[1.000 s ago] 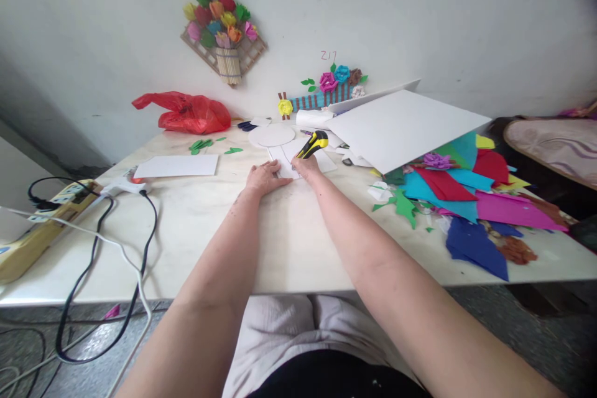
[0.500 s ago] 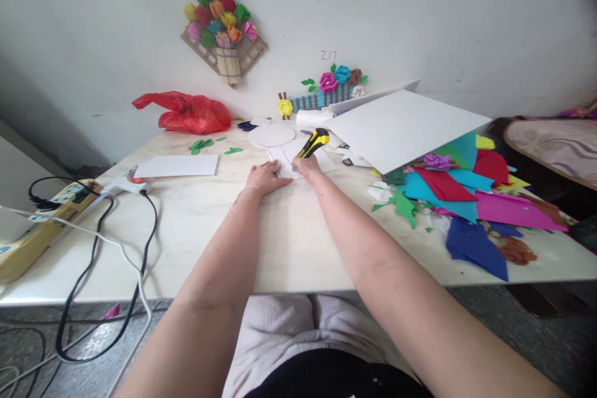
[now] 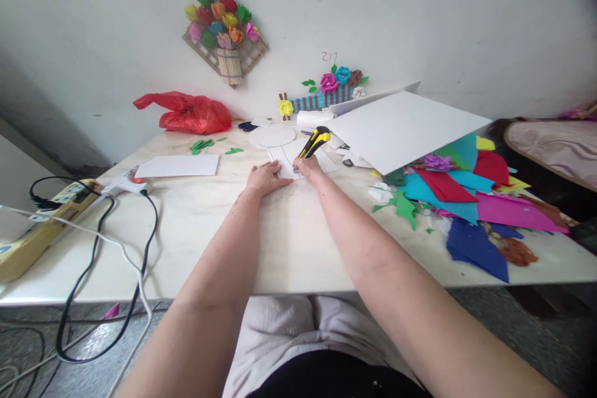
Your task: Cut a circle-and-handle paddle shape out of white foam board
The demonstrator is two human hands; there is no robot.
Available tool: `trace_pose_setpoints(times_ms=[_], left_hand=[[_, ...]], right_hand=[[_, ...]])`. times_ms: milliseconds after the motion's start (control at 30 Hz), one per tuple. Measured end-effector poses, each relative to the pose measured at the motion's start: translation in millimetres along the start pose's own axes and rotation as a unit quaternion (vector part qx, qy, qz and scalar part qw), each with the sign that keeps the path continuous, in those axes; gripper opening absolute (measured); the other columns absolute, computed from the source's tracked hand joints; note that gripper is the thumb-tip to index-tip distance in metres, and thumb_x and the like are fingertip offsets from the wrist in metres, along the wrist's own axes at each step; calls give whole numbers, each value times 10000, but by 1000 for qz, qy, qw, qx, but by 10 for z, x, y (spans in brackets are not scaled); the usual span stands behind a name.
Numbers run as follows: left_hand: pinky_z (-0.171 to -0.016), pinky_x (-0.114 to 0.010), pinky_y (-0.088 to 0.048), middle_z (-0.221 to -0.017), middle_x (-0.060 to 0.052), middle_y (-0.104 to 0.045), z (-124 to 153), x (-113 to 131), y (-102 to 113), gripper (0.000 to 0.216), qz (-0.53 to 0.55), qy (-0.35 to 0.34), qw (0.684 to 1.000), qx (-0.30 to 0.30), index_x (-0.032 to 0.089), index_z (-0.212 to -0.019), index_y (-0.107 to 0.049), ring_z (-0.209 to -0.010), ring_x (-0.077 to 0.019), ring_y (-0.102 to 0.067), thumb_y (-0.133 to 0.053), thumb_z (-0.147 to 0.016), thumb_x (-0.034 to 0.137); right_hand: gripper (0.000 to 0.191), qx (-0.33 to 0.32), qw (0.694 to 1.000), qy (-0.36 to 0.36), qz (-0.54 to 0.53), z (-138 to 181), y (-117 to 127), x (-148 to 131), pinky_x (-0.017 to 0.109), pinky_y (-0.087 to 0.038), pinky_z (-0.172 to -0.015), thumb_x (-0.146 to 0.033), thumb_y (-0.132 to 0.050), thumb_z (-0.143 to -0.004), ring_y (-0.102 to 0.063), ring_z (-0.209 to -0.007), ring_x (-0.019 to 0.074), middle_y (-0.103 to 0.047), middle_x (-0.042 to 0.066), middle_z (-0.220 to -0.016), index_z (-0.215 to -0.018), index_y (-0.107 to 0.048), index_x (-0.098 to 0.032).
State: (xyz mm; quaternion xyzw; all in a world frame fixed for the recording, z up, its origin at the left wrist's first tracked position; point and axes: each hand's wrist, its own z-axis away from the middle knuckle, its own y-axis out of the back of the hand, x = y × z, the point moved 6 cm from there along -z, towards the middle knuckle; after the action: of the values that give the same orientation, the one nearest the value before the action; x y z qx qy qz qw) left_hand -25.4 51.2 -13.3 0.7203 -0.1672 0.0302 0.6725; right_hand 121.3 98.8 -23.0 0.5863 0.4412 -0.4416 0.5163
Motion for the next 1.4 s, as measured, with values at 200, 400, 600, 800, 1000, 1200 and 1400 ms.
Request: trace_pose_setpoints(times_ms=[200, 400, 600, 800, 1000, 1200, 1400], left_hand=[[-1153, -431, -219, -1519, -27, -407, -2, 1, 2, 691, -5, -3, 1000, 10, 296, -1361, -556, -1398, -294, -357, -588, -775, 661], [-1157, -437, -213, -1516, -43, -409, -2, -5, 3, 719, -1, -2, 1000, 12, 267, -1370, -551, -1398, -302, -356, -592, -771, 663], [-1158, -425, -205, -1512, -33, -416, 6, 12, 16, 681, 1, -1, 1000, 13, 290, -1349, -568, -1396, -291, -361, -607, -771, 647], [-1159, -463, -208, -1517, -26, -408, -4, -7, 1, 686, 9, -1, 1000, 16, 295, -1346, -572, -1396, -307, -358, -607, -763, 654], [-1146, -449, -252, -1515, -26, -413, -5, -8, -4, 657, -19, -4, 999, 27, 293, -1329, -588, -1388, -299, -375, -578, -782, 657], [-1134, -429, -277, -1513, -21, -418, -18, -4, -13, 626, -38, -4, 999, 38, 293, -1318, -594, -1376, -288, -395, -540, -809, 654], [-1131, -410, -286, -1504, -5, -433, -24, -10, -9, 608, -36, 5, 998, 42, 317, -1299, -609, -1369, -289, -406, -557, -796, 654]], right_hand=[[57, -12, 1000, -9, -24, 49, 3, -46, 208, -374, -450, -105, -533, -560, -456, -431, 96, -474, -36, -434, -552, -545, -160], [67, -11, 1000, -15, -16, 84, 11, -79, 208, -371, -445, -91, -541, -557, -447, -416, 94, -452, -41, -410, -554, -541, -158], [65, -2, 1000, -23, 4, 53, 5, -54, 218, -362, -435, -94, -547, -562, -453, -405, 103, -452, -36, -400, -546, -549, -157], [48, 3, 1000, -19, 19, 43, 16, -13, 226, -386, -454, -126, -565, -587, -481, -420, 115, -481, -25, -417, -551, -568, -158], [51, 20, 999, 7, 32, 55, 24, 27, 222, -417, -503, -172, -574, -626, -542, -482, 125, -541, -13, -472, -590, -608, -161], [80, 39, 998, 5, 43, 15, 2, 51, 230, -442, -543, -202, -572, -658, -581, -530, 139, -570, -3, -506, -612, -627, -166], [70, 39, 998, 6, 47, 88, 14, 5, 249, -476, -623, -208, -574, -675, -625, -630, 167, -611, 7, -575, -659, -634, -174]])
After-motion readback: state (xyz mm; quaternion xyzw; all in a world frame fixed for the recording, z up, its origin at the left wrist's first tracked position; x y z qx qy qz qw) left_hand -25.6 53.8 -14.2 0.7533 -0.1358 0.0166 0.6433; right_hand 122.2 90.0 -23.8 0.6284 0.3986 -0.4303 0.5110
